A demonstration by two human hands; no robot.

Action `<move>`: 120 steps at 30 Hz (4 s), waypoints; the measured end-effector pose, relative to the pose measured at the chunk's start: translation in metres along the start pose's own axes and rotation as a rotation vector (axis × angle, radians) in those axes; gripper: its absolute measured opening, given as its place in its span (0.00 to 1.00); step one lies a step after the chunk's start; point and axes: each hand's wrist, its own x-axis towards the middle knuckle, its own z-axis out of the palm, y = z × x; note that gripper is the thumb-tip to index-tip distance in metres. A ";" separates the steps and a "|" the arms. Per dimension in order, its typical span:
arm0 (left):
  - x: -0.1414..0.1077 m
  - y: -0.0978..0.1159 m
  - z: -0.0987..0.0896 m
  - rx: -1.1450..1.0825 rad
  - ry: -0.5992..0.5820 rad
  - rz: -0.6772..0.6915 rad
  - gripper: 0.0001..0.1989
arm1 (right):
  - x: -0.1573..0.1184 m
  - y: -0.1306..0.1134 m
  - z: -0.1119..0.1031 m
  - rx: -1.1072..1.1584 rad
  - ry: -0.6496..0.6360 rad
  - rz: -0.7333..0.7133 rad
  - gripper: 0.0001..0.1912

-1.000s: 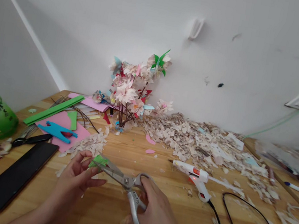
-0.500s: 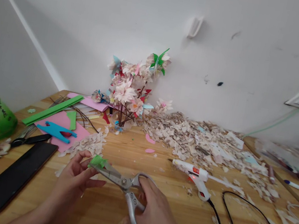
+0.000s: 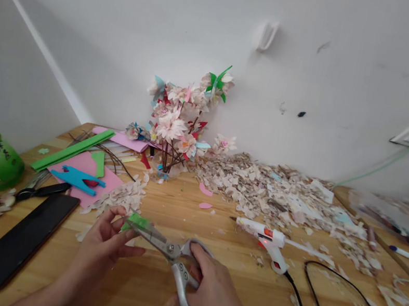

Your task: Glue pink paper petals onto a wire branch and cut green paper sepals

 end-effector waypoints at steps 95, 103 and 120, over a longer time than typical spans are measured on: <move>-0.004 0.005 0.008 -0.037 0.047 0.001 0.22 | 0.002 0.004 0.004 0.004 0.054 -0.017 0.18; -0.005 0.005 0.007 -0.065 0.014 0.009 0.22 | 0.000 0.003 0.005 -0.021 0.059 0.025 0.19; 0.000 0.000 0.003 -0.043 -0.015 0.018 0.21 | 0.000 0.001 0.004 -0.003 0.026 -0.041 0.23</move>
